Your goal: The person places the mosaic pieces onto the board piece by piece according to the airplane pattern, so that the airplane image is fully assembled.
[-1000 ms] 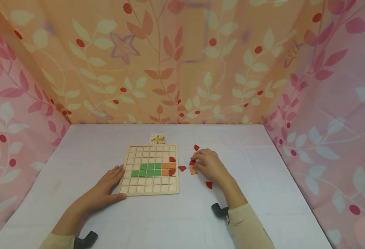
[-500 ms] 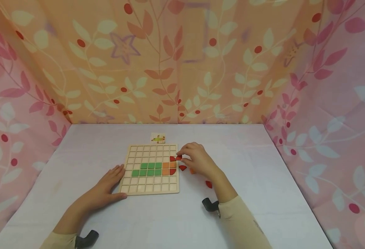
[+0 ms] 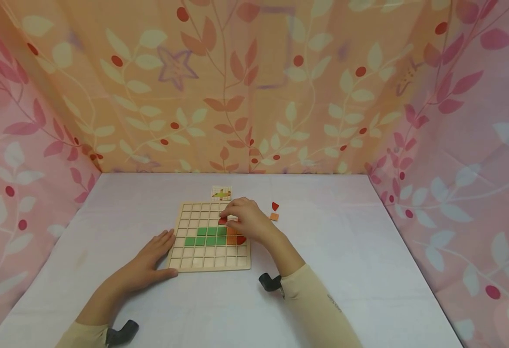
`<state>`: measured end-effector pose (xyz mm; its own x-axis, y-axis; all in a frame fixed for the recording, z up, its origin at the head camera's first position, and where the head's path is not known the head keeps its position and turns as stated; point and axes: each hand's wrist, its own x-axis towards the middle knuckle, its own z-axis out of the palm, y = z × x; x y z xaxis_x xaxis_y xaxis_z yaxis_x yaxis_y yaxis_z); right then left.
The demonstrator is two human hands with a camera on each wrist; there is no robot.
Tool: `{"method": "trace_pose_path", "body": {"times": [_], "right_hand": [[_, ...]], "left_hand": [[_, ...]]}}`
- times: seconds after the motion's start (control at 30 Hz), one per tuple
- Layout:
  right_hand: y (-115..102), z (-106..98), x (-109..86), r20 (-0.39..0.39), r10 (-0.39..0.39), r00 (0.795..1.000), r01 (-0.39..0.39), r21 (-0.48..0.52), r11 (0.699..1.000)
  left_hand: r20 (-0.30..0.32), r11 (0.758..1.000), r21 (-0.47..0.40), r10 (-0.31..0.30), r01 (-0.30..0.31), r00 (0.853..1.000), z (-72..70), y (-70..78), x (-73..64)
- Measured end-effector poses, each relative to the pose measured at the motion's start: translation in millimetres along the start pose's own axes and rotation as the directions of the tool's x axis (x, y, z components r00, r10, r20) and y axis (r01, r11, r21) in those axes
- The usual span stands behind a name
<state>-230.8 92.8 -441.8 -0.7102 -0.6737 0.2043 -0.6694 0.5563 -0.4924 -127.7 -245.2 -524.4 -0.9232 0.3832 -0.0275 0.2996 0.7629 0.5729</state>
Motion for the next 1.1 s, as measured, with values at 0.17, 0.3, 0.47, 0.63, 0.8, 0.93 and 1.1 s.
{"method": "trace_pose_path", "body": {"times": [0.17, 0.3, 0.47, 0.63, 0.8, 0.93, 1.1], "right_hand": [[-7.8, 14.3, 16.2, 0.04, -0.022, 0.999, 0.021, 0.016, 1.0], [-11.4, 25.6, 28.8, 0.059, -0.053, 0.997, 0.053, 0.005, 0.999], [-15.0, 38.9, 40.3, 0.076, -0.071, 0.995, 0.073, -0.019, 0.997], [-18.6, 50.2, 48.0, 0.087, -0.068, 0.994, 0.069, -0.016, 0.997], [-18.3, 62.5, 55.1, 0.097, -0.058, 0.994, 0.06, -0.026, 0.998], [-16.4, 71.3, 60.3, 0.12, -0.05, 0.992, 0.056, -0.046, 0.997], [-14.3, 79.0, 65.6, 0.14, -0.046, 0.989, 0.059, -0.088, 0.994]], "left_hand": [[-0.002, 1.0, 0.007, -0.001, 0.001, 1.0, -0.3, -0.3, -0.5], [-0.008, 1.0, 0.01, 0.012, -0.012, 1.0, -0.4, -0.8, -1.1], [-0.008, 1.0, 0.008, 0.023, -0.023, 1.0, -0.1, -1.1, -1.1], [0.0, 1.0, 0.012, 0.01, -0.01, 1.0, 0.0, -1.7, 0.2], [0.002, 1.0, 0.008, 0.008, -0.008, 1.0, -0.7, -2.0, 0.1], [0.002, 1.0, 0.004, 0.01, -0.01, 1.0, -1.4, -0.8, -0.2], [0.003, 1.0, -0.003, 0.014, -0.014, 1.0, -2.0, 0.7, 0.3]]}}
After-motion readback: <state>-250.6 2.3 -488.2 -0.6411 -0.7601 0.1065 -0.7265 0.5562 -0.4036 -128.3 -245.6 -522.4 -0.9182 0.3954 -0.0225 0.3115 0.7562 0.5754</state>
